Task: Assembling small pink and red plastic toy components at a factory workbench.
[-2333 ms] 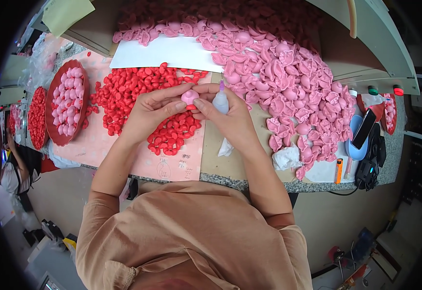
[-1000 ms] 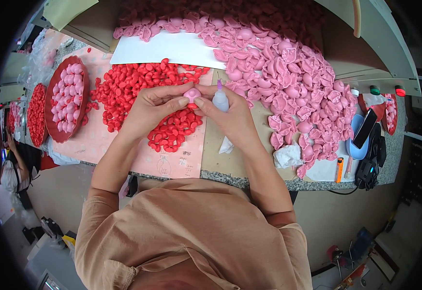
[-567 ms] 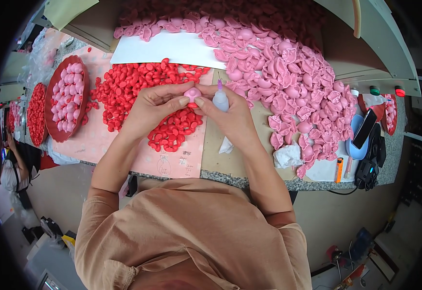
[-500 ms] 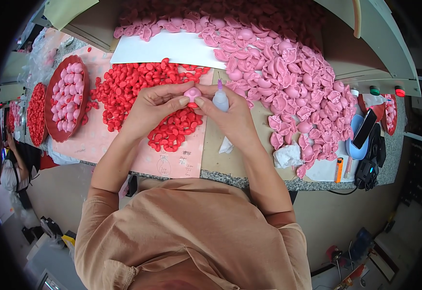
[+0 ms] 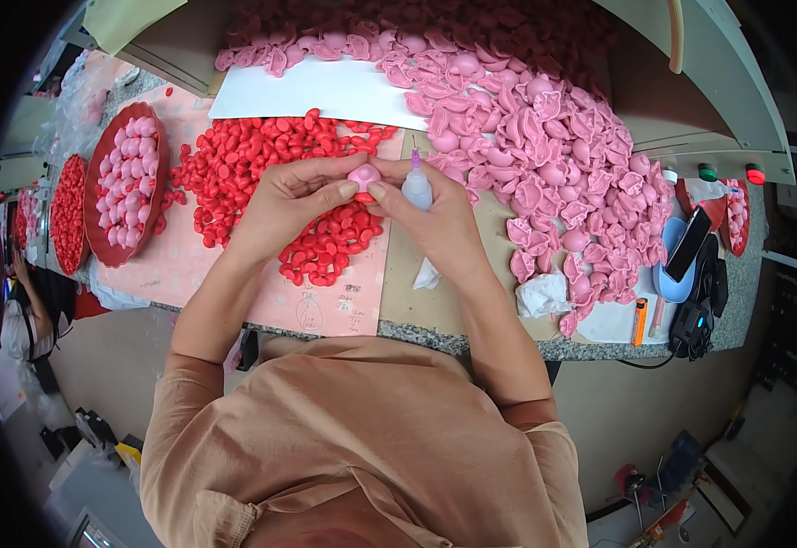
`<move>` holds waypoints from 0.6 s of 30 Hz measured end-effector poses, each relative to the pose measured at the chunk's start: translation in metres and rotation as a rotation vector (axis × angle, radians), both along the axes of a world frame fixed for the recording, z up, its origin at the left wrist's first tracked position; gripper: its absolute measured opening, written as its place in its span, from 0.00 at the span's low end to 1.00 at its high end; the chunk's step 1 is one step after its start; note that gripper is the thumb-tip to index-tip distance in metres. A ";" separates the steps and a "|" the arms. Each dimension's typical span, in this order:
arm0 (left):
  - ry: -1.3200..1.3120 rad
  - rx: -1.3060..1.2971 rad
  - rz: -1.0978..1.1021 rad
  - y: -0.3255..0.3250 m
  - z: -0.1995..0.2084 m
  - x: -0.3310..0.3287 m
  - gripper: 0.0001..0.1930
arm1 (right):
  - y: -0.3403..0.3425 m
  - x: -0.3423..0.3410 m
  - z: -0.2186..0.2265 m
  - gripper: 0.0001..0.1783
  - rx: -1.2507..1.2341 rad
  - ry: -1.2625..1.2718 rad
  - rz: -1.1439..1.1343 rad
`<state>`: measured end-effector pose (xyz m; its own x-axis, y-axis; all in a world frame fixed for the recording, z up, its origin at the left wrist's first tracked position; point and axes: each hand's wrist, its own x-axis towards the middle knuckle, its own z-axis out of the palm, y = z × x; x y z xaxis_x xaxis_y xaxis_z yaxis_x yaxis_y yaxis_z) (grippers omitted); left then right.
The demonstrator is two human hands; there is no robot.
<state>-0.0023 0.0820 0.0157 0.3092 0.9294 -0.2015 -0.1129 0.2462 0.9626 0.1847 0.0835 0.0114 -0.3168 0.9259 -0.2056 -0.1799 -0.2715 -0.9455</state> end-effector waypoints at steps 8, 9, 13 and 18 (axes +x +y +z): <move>0.004 -0.020 -0.004 0.001 0.003 0.000 0.17 | 0.001 -0.001 0.000 0.14 0.003 0.003 -0.004; 0.005 -0.018 -0.003 0.001 0.002 0.000 0.17 | 0.001 -0.001 0.000 0.14 0.006 -0.004 -0.004; -0.056 0.011 -0.011 0.002 0.004 0.001 0.22 | 0.001 -0.001 0.001 0.14 0.020 -0.015 -0.005; -0.071 -0.025 -0.005 0.002 0.007 0.001 0.28 | 0.001 -0.001 0.003 0.14 0.003 -0.029 0.005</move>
<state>-0.0010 0.0837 0.0223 0.3278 0.9230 -0.2017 -0.1795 0.2704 0.9459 0.1834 0.0845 0.0141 -0.3152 0.9251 -0.2118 -0.1507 -0.2692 -0.9512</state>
